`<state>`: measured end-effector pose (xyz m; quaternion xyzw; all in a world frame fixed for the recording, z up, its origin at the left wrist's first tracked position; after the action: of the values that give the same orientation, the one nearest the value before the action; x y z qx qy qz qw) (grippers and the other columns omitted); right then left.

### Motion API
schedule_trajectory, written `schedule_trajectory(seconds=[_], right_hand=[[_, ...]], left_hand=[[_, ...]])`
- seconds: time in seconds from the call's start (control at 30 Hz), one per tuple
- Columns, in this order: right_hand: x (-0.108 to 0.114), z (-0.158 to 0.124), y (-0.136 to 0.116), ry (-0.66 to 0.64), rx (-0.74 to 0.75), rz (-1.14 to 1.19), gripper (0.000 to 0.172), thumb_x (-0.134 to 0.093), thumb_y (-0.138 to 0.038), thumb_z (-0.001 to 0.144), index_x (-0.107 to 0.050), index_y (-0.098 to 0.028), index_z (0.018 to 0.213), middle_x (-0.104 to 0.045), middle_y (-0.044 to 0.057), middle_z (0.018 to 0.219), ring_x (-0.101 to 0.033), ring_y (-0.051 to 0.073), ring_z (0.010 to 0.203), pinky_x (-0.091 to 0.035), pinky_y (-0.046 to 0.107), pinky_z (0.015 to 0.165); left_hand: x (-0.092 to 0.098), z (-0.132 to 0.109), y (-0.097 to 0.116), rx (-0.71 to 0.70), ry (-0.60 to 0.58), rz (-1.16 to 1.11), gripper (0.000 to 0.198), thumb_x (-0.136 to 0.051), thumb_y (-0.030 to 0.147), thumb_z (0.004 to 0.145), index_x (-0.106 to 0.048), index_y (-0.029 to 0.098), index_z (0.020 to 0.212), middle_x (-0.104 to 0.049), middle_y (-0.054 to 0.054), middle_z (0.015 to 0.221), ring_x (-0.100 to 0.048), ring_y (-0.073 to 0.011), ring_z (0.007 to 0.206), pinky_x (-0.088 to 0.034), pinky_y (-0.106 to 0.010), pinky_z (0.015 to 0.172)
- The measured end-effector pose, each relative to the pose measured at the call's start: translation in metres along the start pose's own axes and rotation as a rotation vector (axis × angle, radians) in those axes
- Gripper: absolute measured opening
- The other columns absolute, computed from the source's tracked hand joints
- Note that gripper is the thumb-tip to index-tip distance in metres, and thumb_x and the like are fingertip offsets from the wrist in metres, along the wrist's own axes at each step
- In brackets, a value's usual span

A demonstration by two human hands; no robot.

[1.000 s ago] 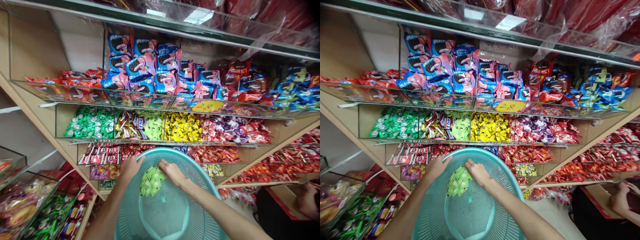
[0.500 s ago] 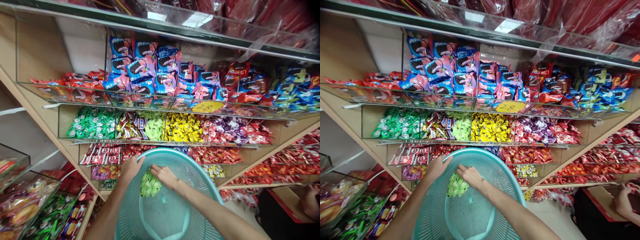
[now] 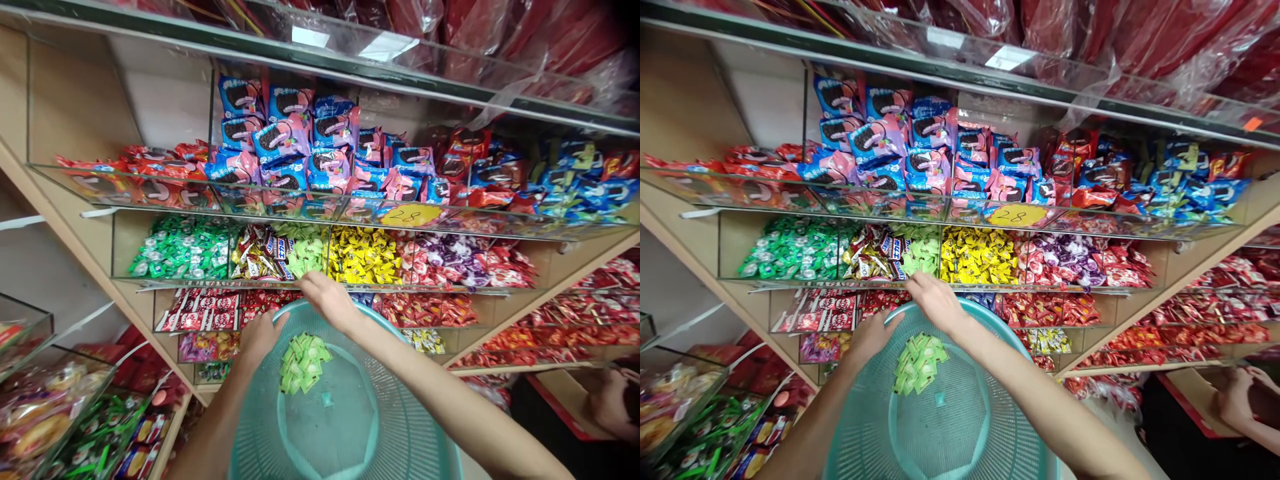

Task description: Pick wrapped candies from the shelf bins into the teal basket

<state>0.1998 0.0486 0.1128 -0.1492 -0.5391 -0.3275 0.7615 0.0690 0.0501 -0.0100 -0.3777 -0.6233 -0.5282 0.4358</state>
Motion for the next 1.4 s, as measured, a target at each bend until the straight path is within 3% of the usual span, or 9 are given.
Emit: schedule_trajectory(seconds=[0.1,0.2,0.43,0.8,1.0,1.13,1.23,1.33,1.4], right_hand=[[0.019,0.035,0.015,0.04,0.005,-0.118,0.021,-0.041,-0.022,0.093,-0.06,-0.017,0.098,-0.055,0.007,0.092,-0.045,0.019,0.088,-0.035,0.029,0.073],[0.017,0.058,0.019,-0.02,0.068,-0.213,0.019,-0.046,-0.021,0.091,-0.064,-0.016,0.091,-0.055,0.008,0.091,-0.043,0.02,0.09,-0.032,0.031,0.074],[0.008,0.07,0.012,-0.087,0.143,-0.256,0.022,-0.045,-0.02,0.091,-0.066,-0.016,0.086,-0.056,0.009,0.094,-0.043,0.021,0.092,-0.029,0.032,0.072],[0.006,0.063,0.02,-0.035,0.141,-0.28,0.019,-0.045,-0.018,0.09,-0.062,-0.014,0.085,-0.055,0.008,0.089,-0.043,0.02,0.087,-0.028,0.032,0.069],[0.05,0.042,0.015,0.128,0.069,-0.202,0.019,-0.039,-0.017,0.092,-0.057,-0.014,0.085,-0.054,0.008,0.089,-0.043,0.019,0.084,-0.03,0.031,0.07],[0.064,0.005,0.005,0.243,0.004,0.141,0.018,-0.038,-0.02,0.092,-0.055,-0.016,0.089,-0.055,0.008,0.094,-0.046,0.017,0.088,-0.034,0.029,0.076],[0.027,-0.026,0.004,0.165,-0.101,0.493,0.012,-0.042,-0.017,0.087,-0.054,-0.017,0.087,-0.057,0.004,0.087,-0.05,0.014,0.081,-0.037,0.025,0.072],[-0.041,-0.057,0.009,-0.012,-0.312,0.751,0.01,-0.046,-0.014,0.08,-0.055,-0.018,0.08,-0.057,-0.002,0.069,-0.048,0.01,0.06,-0.035,0.021,0.059],[-0.085,-0.078,0.016,-0.069,-0.51,0.879,0.009,-0.049,-0.011,0.074,-0.056,-0.017,0.072,-0.057,-0.003,0.064,-0.048,0.01,0.058,-0.035,0.019,0.057]], left_hand=[[0.0,0.0,0.0,-0.002,0.013,0.006,0.057,-0.026,0.058,0.086,-0.06,0.019,0.111,-0.069,-0.012,0.101,-0.063,-0.0256,0.095,-0.044,-0.031,0.075],[0.0,0.0,-0.002,0.0,0.009,0.004,0.058,-0.025,0.058,0.086,-0.059,0.019,0.112,-0.069,-0.012,0.101,-0.063,-0.0261,0.095,-0.044,-0.032,0.075],[-0.001,-0.001,-0.007,0.022,0.002,-0.014,0.061,-0.025,0.059,0.086,-0.058,0.018,0.116,-0.068,-0.013,0.105,-0.062,-0.0274,0.098,-0.045,-0.034,0.077],[-0.002,0.0,-0.006,0.003,0.006,0.006,0.06,-0.023,0.059,0.086,-0.06,0.019,0.109,-0.069,-0.013,0.098,-0.063,-0.0263,0.093,-0.045,-0.032,0.074],[-0.002,0.001,-0.005,0.0,0.01,0.008,0.059,-0.024,0.059,0.086,-0.06,0.02,0.111,-0.069,-0.013,0.1,-0.063,-0.0267,0.094,-0.044,-0.033,0.076],[-0.001,0.001,-0.003,-0.013,0.015,0.021,0.059,-0.024,0.059,0.086,-0.062,0.019,0.108,-0.069,-0.014,0.097,-0.063,-0.0271,0.093,-0.044,-0.033,0.074],[-0.001,0.001,-0.003,0.001,0.001,0.013,0.06,-0.025,0.06,0.086,-0.06,0.019,0.112,-0.069,-0.013,0.099,-0.063,-0.0265,0.093,-0.044,-0.032,0.074],[0.0,0.0,-0.003,0.009,0.003,-0.005,0.06,-0.025,0.06,0.085,-0.059,0.02,0.115,-0.068,-0.012,0.101,-0.063,-0.0256,0.094,-0.044,-0.031,0.073],[0.001,0.0,-0.002,0.007,0.007,-0.004,0.06,-0.025,0.06,0.085,-0.059,0.021,0.114,-0.069,-0.012,0.101,-0.063,-0.0255,0.094,-0.044,-0.031,0.074]])
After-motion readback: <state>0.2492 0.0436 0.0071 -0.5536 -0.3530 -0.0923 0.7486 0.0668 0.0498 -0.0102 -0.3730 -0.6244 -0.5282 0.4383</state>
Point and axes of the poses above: each hand's wrist, its own z-axis towards the middle knuckle, its own x-axis out of the back of the hand, y = z × x, the point moved 7 cm from there along z, towards the middle knuckle
